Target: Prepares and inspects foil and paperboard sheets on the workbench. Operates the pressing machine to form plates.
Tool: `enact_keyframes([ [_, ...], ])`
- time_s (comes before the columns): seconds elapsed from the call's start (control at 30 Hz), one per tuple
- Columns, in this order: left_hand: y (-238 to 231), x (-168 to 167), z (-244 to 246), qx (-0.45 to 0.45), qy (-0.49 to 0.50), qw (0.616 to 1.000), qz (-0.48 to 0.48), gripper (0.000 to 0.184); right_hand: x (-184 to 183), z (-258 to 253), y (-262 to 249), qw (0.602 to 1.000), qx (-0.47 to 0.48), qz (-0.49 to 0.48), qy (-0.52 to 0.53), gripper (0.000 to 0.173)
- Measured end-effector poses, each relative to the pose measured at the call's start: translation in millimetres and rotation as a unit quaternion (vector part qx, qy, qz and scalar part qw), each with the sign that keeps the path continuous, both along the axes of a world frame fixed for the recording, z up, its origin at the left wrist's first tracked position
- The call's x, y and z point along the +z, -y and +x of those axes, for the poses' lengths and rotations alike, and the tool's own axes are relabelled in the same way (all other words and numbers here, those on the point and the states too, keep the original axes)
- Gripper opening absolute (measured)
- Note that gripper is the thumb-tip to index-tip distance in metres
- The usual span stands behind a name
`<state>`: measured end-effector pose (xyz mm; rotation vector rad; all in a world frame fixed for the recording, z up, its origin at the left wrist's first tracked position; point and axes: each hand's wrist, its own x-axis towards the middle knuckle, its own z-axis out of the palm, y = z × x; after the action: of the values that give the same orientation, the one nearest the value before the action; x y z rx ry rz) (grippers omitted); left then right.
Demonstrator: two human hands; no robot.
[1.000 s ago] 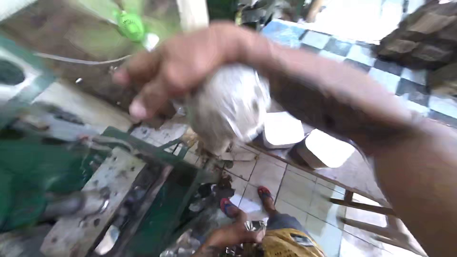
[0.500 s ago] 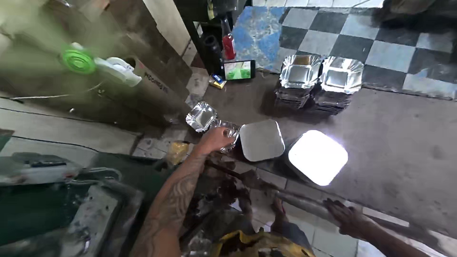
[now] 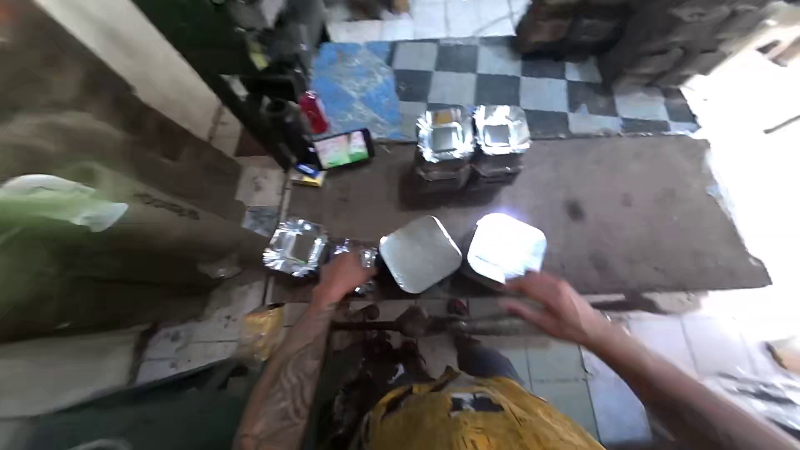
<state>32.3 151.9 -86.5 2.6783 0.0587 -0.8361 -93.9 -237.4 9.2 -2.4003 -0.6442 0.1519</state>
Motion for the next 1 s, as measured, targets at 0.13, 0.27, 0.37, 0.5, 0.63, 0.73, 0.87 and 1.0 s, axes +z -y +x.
enact_keyframes([
  [0.13, 8, 23, -8, -0.012, -0.008, 1.0, 0.021, 0.063, -23, 73, 6, 0.954, 0.094, -0.279, -0.063, 0.039],
  [0.27, 52, 99, -38, 0.084, 0.086, 0.992, -0.037, 0.057, -27, 91, 27, 0.964, 0.116, -0.147, -0.188, 0.022],
  [0.37, 134, 105, -44, -0.01, 0.008, 0.999, -0.051, 0.057, -24, 104, 35, 0.948, 0.138, -0.123, -0.259, 0.027],
  [0.5, 153, 61, -7, -0.183, -0.122, 0.97, -0.101, 0.039, -22, 110, 38, 0.94, 0.147, -0.093, -0.293, 0.029],
  [0.63, 125, 50, 25, -0.225, -0.247, 0.906, -0.261, 0.043, -30, 97, 37, 0.955, 0.168, -0.12, -0.214, 0.031],
  [0.73, 127, 51, 30, -0.243, -0.254, 0.903, -0.245, 0.043, -23, 71, 17, 0.947, 0.121, -0.251, -0.159, 0.034],
  [0.87, 137, 58, 14, -0.265, -0.148, 0.941, -0.152, 0.044, -37, 38, 3, 0.971, 0.036, -0.223, -0.073, 0.029],
  [1.0, 126, 99, -45, -0.225, 0.062, 0.96, -0.152, 0.035, -32, 14, 1, 0.984, -0.054, -0.143, 0.092, 0.024],
])
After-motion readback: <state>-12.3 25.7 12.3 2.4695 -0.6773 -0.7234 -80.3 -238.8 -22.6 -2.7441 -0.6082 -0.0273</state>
